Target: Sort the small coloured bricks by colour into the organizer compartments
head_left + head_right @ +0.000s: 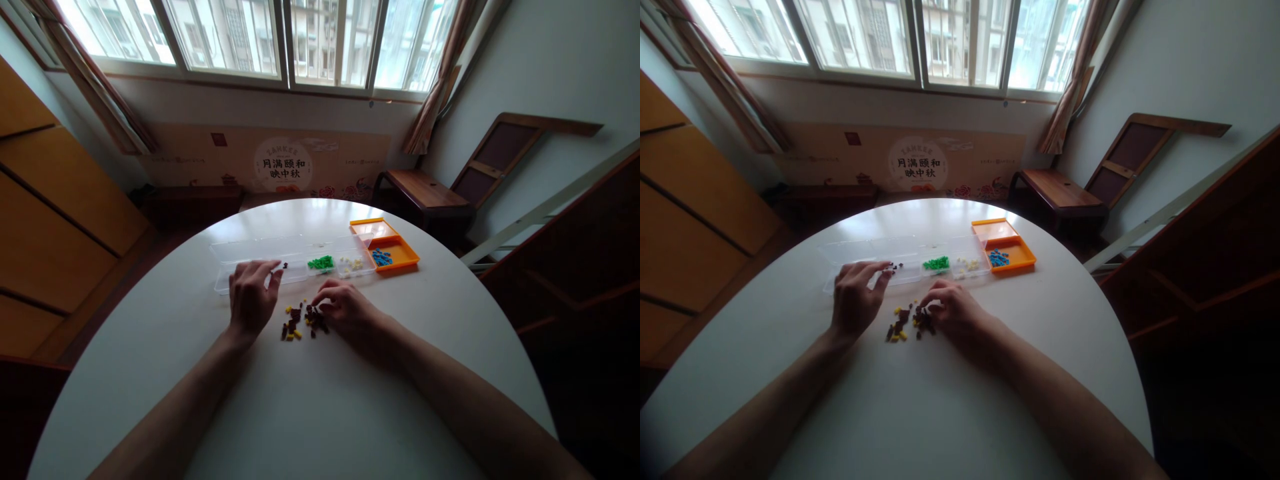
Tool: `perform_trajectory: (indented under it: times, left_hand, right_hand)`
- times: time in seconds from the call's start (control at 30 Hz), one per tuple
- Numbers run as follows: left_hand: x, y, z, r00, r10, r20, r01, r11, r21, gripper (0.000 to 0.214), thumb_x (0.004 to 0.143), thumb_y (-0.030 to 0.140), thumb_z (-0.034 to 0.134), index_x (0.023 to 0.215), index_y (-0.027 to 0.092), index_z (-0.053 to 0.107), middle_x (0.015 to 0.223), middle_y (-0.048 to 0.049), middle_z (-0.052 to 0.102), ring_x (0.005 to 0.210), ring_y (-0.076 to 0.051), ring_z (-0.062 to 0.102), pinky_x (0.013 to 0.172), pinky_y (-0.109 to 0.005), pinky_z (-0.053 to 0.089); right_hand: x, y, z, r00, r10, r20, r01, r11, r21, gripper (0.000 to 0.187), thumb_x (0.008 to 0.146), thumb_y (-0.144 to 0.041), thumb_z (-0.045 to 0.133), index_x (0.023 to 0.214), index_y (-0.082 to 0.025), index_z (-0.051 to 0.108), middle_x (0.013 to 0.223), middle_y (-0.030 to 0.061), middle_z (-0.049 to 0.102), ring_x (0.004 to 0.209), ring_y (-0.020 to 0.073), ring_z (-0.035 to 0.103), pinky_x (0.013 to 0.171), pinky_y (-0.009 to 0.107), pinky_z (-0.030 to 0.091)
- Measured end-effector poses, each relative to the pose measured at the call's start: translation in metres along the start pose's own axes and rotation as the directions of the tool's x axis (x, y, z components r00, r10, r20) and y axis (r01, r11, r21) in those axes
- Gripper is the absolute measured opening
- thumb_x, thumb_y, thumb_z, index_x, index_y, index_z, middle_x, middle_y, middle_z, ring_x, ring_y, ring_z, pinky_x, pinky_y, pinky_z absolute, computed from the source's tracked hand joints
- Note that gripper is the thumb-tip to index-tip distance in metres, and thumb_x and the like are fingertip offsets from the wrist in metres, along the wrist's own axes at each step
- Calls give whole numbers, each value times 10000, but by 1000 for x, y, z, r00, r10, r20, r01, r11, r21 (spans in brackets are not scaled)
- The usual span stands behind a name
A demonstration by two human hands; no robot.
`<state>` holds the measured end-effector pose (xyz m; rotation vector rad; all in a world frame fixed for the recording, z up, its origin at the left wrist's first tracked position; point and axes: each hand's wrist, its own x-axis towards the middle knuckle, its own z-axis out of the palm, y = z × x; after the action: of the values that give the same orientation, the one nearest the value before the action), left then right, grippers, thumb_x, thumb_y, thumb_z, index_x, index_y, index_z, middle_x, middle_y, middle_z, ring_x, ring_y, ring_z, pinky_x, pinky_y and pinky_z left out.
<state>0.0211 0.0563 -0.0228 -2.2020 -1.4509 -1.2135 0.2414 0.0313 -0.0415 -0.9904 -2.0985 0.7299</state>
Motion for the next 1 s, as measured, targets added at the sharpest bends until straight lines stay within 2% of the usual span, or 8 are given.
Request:
perform_trajectory:
  times: [0.07,0.13,0.3,0.5,0.7,0.77,0.87,1.0]
  left_hand:
    - [1,-4,1,993,-114,-16,115,993,39,213,894,290,537,1017,190,678,977,-73,696,917,-258,565,835,-407,434]
    - [2,-6,1,987,-160,-20,160,987,29,230,897,300,517,1001,177,681,982,-80,693,919,-263,566,856,-418,435]
    - [3,1,-3,993,-119,-20,118,993,-7,195,885,302,529,898,188,686,931,-65,686,905,-249,567,846,-405,440]
    - [1,9,-3,1000,26,14,-25,999,-37,151,890,263,543,872,195,677,899,-50,684,906,-223,568,829,-378,437]
    - [2,12,-7,979,194,57,-188,978,-92,90,870,211,577,859,209,666,875,-33,684,881,-197,571,796,-355,430]
    - [2,14,-9,956,282,78,-270,954,-130,71,858,206,592,864,215,662,864,-28,683,864,-190,572,785,-353,426]
    - [1,17,-10,895,427,127,-397,895,-204,59,850,245,612,877,222,659,860,-22,686,847,-185,571,766,-351,418]
    - [1,21,-11,853,495,166,-453,860,-236,77,878,252,587,863,234,661,827,-8,689,828,-169,571,766,-342,402]
  right_hand:
    - [-1,1,-2,999,-22,32,23,1000,-19,217,764,-18,615,839,-185,732,897,31,620,803,126,601,780,254,475]
    - [-1,2,-4,998,-38,53,40,998,-41,198,778,-28,613,827,-182,727,907,35,617,813,128,601,807,265,474]
    - [0,0,-7,995,-59,77,66,994,-89,190,791,-39,614,856,-186,715,928,38,604,816,127,591,795,254,474]
    - [0,-1,-6,991,-80,103,99,974,-202,150,813,-60,598,849,-178,684,932,41,589,816,128,568,774,240,455]
    - [1,-2,-5,990,-95,104,123,944,-307,69,855,-125,581,843,-173,629,898,43,569,845,155,532,755,259,426]
    - [3,-2,-4,998,-58,41,66,963,-263,49,866,-143,586,853,-173,622,911,44,568,848,155,532,774,270,426]
    - [6,-2,-1,999,-1,-45,-6,987,-160,62,895,-170,570,858,-176,619,904,36,570,848,150,537,806,286,424]
    - [9,-5,3,998,29,-64,-31,999,-36,70,901,-199,572,846,-177,610,881,20,559,810,135,533,780,273,426]
